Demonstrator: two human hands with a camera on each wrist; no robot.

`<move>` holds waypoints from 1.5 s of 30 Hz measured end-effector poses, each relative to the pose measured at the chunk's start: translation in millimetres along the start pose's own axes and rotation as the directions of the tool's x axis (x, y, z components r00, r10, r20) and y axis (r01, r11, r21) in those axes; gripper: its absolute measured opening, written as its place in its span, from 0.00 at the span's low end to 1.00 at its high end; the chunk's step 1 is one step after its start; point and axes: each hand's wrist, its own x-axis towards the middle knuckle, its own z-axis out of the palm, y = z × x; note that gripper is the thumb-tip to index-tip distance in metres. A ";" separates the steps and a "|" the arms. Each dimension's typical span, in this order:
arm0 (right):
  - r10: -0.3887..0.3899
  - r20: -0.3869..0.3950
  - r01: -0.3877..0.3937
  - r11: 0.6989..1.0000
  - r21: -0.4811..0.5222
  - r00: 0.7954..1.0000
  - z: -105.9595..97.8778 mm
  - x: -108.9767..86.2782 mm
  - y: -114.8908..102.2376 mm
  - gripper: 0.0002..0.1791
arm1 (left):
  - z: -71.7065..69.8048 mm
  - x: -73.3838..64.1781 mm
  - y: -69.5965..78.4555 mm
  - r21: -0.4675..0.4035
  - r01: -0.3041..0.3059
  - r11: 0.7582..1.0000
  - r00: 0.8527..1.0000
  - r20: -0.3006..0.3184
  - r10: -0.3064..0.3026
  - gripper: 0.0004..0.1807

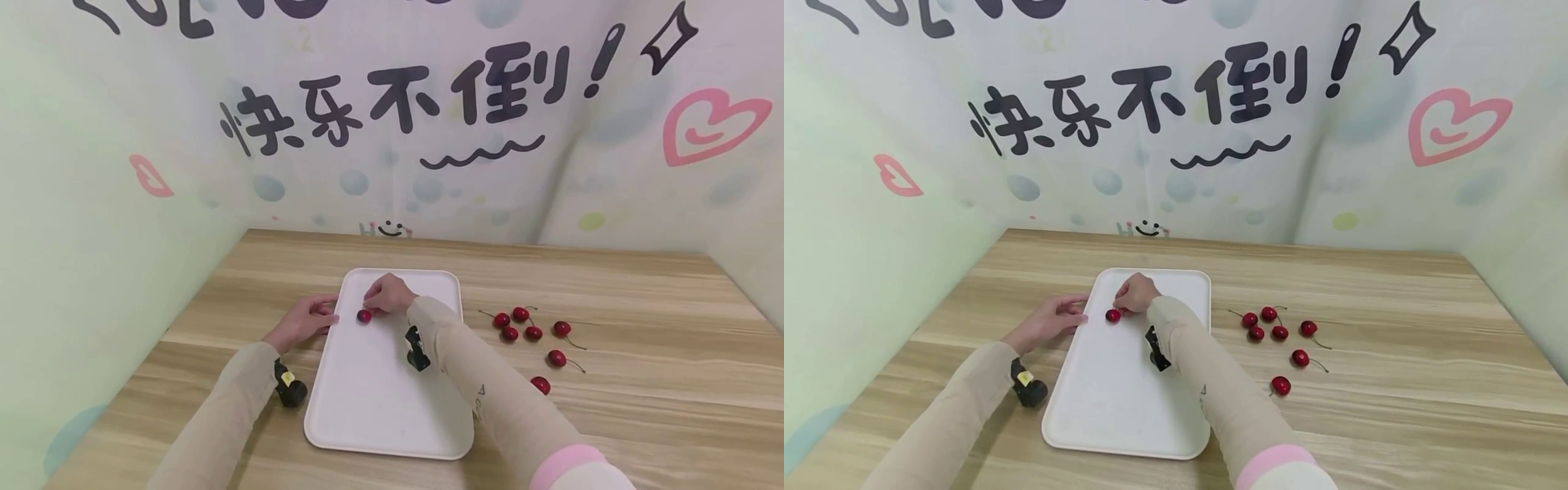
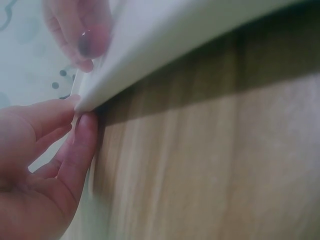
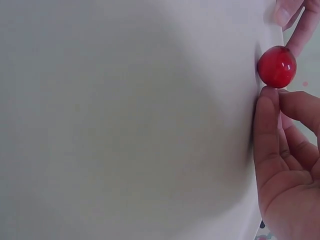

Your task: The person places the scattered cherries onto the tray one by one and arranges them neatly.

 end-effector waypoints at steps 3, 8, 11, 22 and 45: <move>-0.001 0.002 0.001 1.000 0.009 1.000 -0.1 1.5 0.5 0.07 | -0.7 0.1 0.0 0.002 0.004 1.000 1.000 -0.002 -0.004 0.26; 0.006 0.008 -0.006 1.000 0.017 1.000 -0.1 3.0 1.2 0.07 | -1.2 0.4 0.4 0.003 0.011 1.000 1.000 0.003 -0.011 0.26; 0.011 0.008 -0.011 1.000 0.017 1.000 0.0 3.2 1.2 0.07 | -1.4 0.1 0.4 0.003 0.010 1.000 1.000 0.008 -0.010 0.26; 0.036 -0.004 -0.035 0.998 0.053 0.999 0.4 1.5 -0.8 0.10 | -0.4 -0.7 0.8 -0.005 -0.008 1.000 1.000 0.006 0.008 0.26; -0.068 0.009 0.067 0.997 0.042 0.998 -40.2 -40.4 -0.6 0.12 | 1.2 -2.8 2.2 -0.033 -0.027 0.999 1.000 0.003 0.027 0.25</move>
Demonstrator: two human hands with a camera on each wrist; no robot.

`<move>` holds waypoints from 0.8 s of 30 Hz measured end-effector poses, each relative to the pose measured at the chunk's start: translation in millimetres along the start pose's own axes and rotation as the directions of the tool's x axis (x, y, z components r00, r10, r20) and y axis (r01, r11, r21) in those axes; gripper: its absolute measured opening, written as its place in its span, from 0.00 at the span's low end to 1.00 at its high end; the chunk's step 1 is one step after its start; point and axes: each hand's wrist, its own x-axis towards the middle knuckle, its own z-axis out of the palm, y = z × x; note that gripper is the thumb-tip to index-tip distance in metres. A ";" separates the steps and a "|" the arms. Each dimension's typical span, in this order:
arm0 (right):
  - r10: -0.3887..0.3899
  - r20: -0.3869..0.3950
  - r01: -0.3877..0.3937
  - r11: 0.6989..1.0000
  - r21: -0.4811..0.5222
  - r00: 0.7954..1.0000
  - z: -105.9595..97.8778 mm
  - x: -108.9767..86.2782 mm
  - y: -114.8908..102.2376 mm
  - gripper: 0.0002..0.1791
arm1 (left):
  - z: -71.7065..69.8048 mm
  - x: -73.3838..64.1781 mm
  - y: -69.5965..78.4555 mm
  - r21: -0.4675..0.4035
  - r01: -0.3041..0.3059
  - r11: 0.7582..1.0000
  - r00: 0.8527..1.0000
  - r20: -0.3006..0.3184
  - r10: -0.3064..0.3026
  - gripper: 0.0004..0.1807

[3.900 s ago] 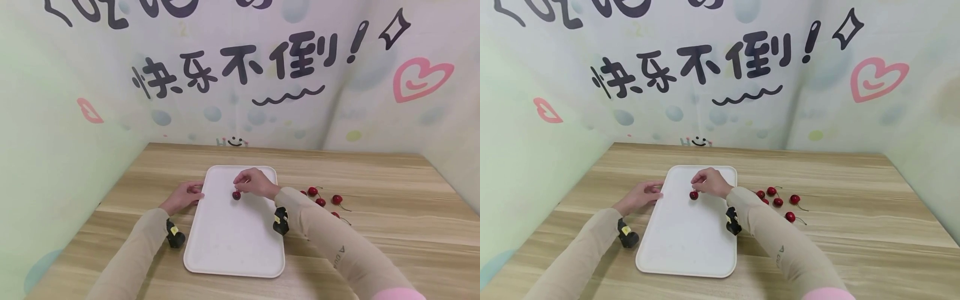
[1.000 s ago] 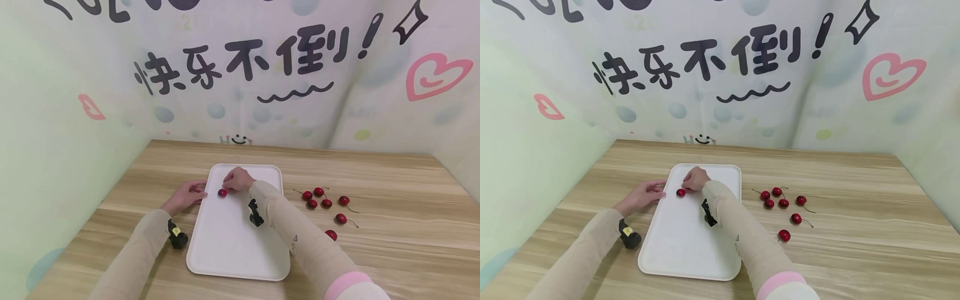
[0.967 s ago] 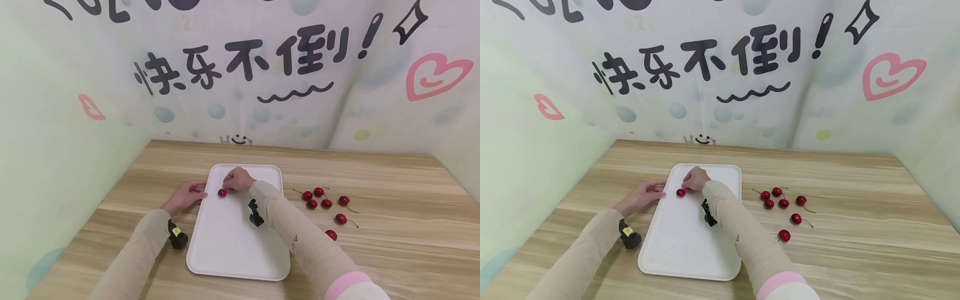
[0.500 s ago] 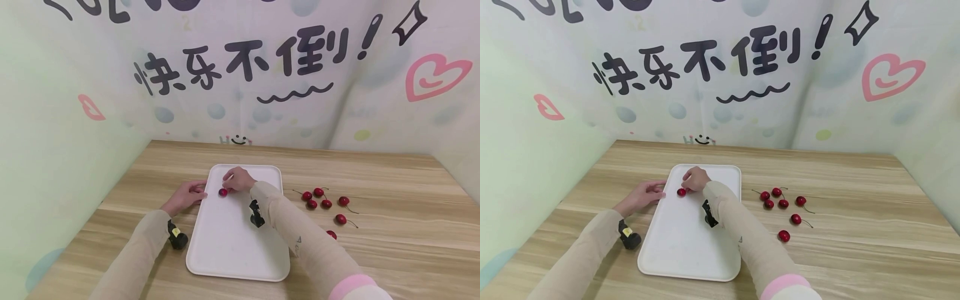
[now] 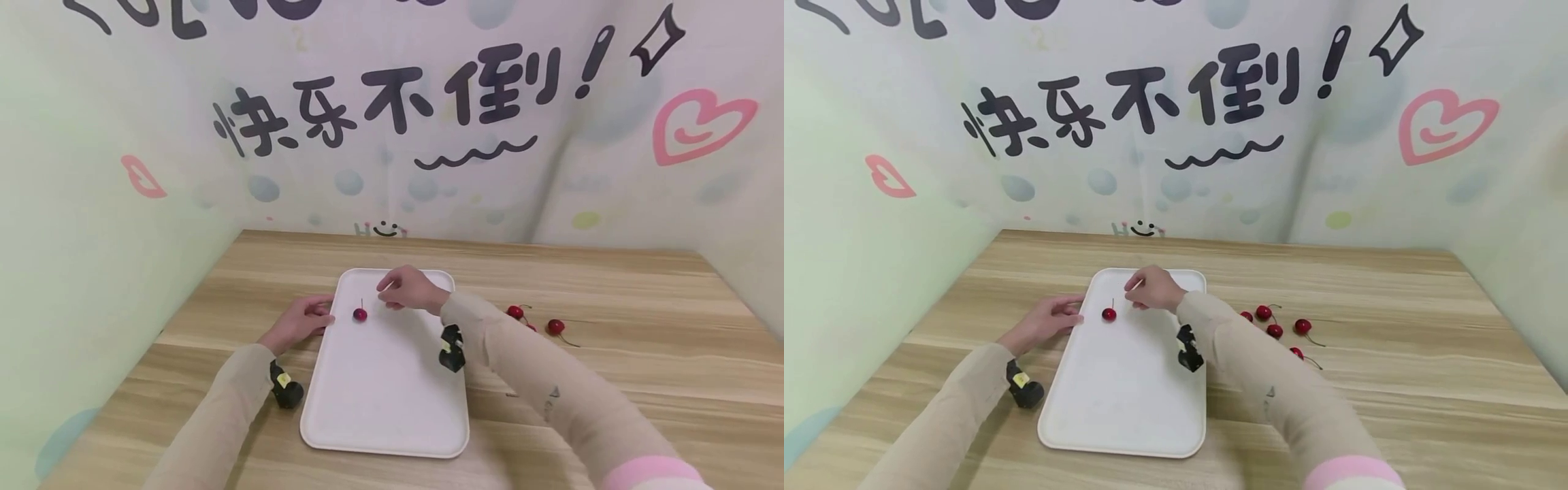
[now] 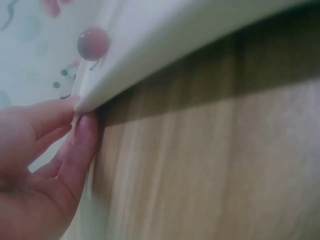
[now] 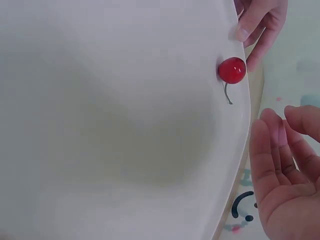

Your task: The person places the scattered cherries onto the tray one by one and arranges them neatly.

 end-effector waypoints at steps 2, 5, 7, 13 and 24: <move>-0.021 -0.004 0.021 1.000 -0.008 1.000 -7.9 -9.4 3.9 0.12 | 0.0 -0.1 -1.0 0.001 -0.002 1.000 1.000 0.000 0.002 0.25; -0.054 0.000 0.054 0.999 -0.008 0.999 -21.4 -25.0 9.8 0.13 | 0.1 0.6 -2.6 -0.006 -0.003 1.000 1.000 -0.002 0.003 0.25; -0.078 0.001 0.078 0.997 -0.004 0.997 -30.3 -34.5 15.2 0.13 | 0.4 1.0 -3.1 -0.005 -0.011 1.000 1.000 -0.001 0.011 0.25; -0.091 0.000 0.091 0.996 0.005 0.996 -49.7 -63.6 33.7 0.14 | 0.3 0.3 -3.0 0.014 -0.014 1.000 1.000 -0.009 0.014 0.25; -0.102 -0.069 0.097 0.993 -0.073 0.992 -76.1 -95.9 71.3 0.13 | 0.0 -1.5 -3.0 0.016 -0.025 1.000 0.999 -0.019 0.025 0.25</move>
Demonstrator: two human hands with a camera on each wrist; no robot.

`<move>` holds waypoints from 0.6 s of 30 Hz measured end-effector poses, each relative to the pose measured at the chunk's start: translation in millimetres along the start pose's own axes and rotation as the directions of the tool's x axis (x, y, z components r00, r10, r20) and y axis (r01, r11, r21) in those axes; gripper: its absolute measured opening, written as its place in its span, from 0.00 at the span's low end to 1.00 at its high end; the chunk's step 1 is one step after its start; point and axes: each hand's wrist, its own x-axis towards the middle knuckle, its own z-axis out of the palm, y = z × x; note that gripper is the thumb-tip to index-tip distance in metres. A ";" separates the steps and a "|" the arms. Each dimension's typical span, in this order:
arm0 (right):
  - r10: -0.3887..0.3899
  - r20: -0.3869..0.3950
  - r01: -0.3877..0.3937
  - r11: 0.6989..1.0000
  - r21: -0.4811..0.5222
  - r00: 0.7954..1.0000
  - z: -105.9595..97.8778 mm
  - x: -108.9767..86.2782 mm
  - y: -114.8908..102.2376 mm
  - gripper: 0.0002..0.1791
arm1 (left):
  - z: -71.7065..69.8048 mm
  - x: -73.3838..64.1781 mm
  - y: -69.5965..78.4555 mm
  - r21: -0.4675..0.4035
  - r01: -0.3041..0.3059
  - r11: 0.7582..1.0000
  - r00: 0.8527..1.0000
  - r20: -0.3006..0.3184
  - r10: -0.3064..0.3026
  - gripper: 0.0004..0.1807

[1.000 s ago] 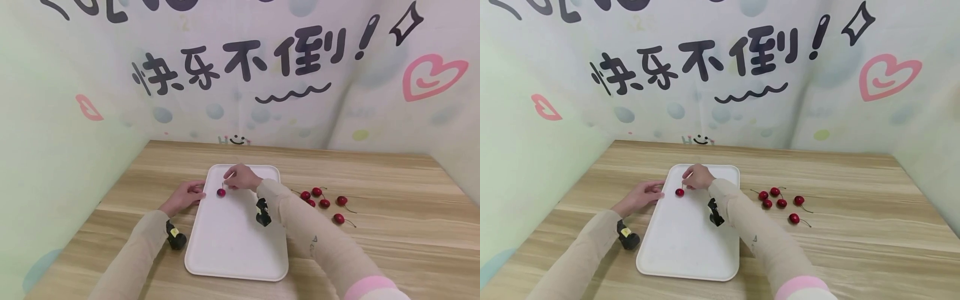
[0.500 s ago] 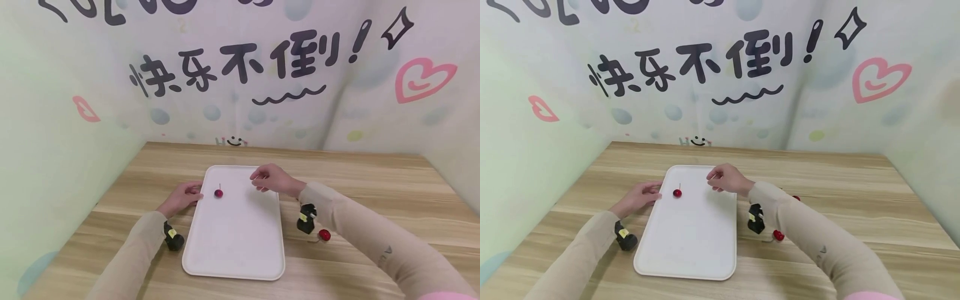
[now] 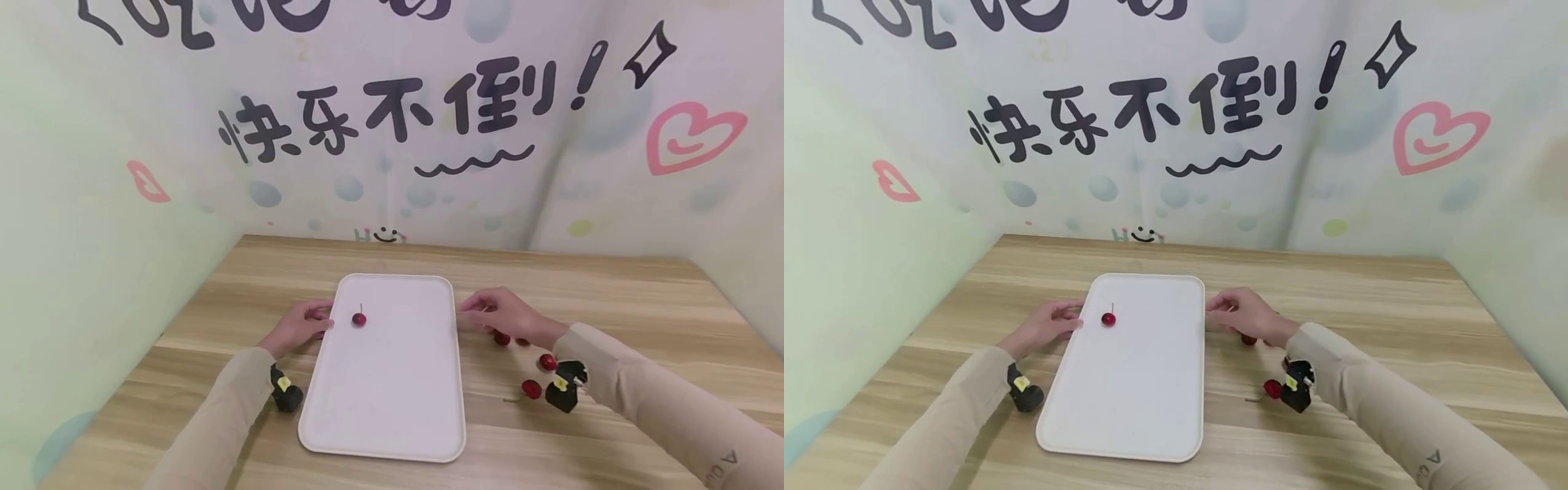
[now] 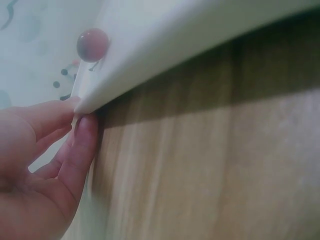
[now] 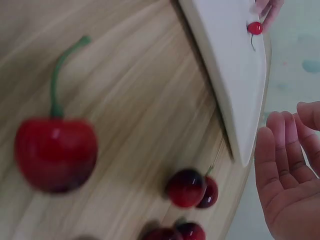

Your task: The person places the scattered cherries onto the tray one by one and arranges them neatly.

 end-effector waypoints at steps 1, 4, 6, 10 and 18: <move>0.002 -0.009 -0.002 1.000 -0.010 1.000 -3.2 -0.9 3.0 0.13 | 0.3 0.0 0.1 0.004 0.000 1.000 1.000 -0.001 0.000 0.25; 0.023 -0.030 -0.024 0.999 -0.037 0.999 -11.6 -2.4 11.4 0.14 | 0.4 0.0 0.2 0.013 0.004 1.000 1.000 0.000 -0.004 0.25; 0.043 -0.041 -0.046 0.998 -0.052 0.998 -15.3 -2.2 16.6 0.14 | 0.6 0.1 0.1 0.014 0.015 1.000 1.000 -0.005 -0.015 0.25; 0.068 -0.056 -0.072 0.995 -0.067 0.996 -18.5 0.2 24.5 0.14 | 0.7 0.5 -0.1 0.014 0.018 1.000 1.000 -0.003 -0.018 0.25; 0.035 -0.112 -0.055 0.983 -0.176 0.993 -16.4 13.8 37.9 0.11 | 2.2 1.1 0.0 0.018 0.024 1.000 1.000 -0.017 -0.024 0.25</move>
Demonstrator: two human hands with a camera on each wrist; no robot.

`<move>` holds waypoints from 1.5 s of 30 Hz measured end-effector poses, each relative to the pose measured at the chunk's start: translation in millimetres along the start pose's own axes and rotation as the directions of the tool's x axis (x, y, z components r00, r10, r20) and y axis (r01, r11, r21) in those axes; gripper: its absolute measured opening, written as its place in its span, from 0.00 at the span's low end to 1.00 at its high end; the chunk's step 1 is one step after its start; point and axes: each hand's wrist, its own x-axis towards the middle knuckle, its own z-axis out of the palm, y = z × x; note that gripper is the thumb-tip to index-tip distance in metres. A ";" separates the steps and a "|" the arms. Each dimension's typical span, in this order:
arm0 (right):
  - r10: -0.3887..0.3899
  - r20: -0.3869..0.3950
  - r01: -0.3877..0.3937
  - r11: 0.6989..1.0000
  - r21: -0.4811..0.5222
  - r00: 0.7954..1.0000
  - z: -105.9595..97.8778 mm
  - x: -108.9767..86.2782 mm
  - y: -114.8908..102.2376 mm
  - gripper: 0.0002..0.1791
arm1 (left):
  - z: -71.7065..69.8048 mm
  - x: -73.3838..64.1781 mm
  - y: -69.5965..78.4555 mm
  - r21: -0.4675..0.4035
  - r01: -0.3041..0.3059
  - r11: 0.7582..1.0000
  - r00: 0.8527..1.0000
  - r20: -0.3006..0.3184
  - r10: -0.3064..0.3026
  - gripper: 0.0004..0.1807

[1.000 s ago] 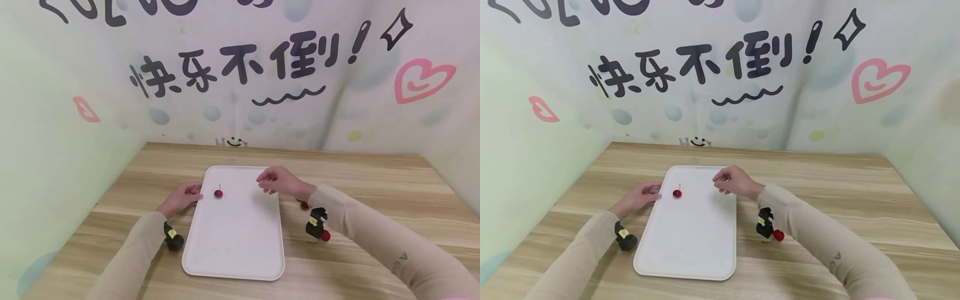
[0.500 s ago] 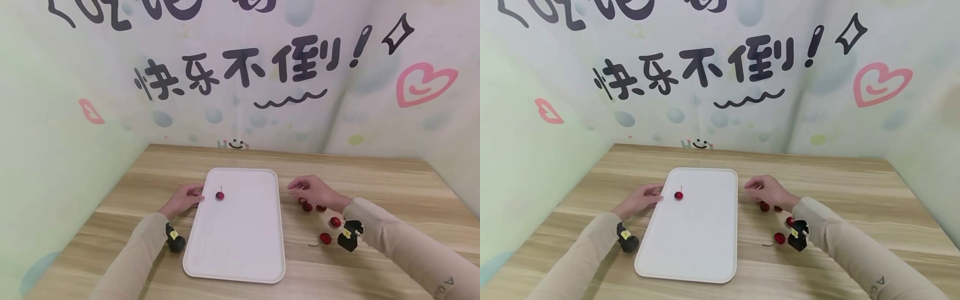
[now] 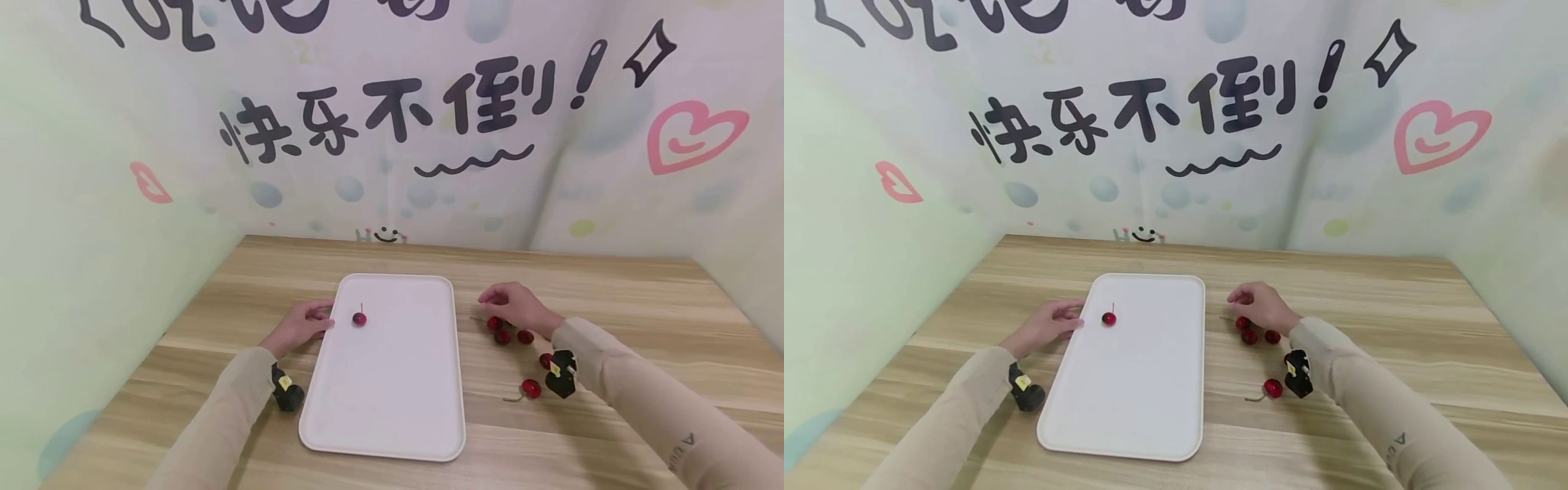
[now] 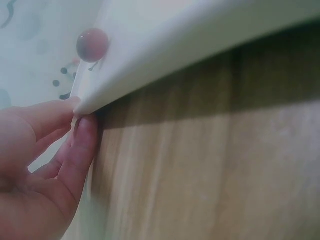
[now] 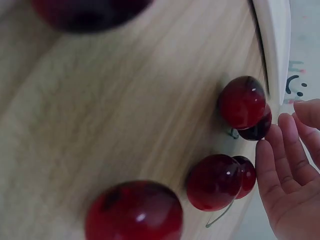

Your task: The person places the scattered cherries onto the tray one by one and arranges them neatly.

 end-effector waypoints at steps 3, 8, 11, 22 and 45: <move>-0.027 -0.012 0.027 1.000 -0.013 1.000 0.6 2.6 1.3 0.10 | 0.2 -0.5 0.7 -0.003 -0.007 1.000 1.000 0.001 0.007 0.25; -0.060 0.000 0.060 0.998 -0.025 0.998 1.4 3.4 -0.1 0.10 | 0.0 -0.4 1.1 -0.015 -0.014 1.000 1.000 0.002 0.014 0.25; -0.073 0.016 0.073 0.997 -0.030 0.997 3.1 3.4 -2.4 0.09 | -0.3 -0.1 1.4 -0.006 -0.013 1.000 1.000 0.003 0.013 0.25; -0.099 0.076 0.105 0.992 -0.073 0.992 7.6 4.0 -3.2 0.09 | -0.1 -0.6 3.6 0.031 -0.009 0.999 1.000 -0.007 0.009 0.25; -0.160 0.099 0.170 0.981 -0.097 0.982 16.2 3.5 -0.8 0.10 | 1.3 -1.3 0.9 0.032 0.023 0.999 1.000 -0.009 -0.023 0.24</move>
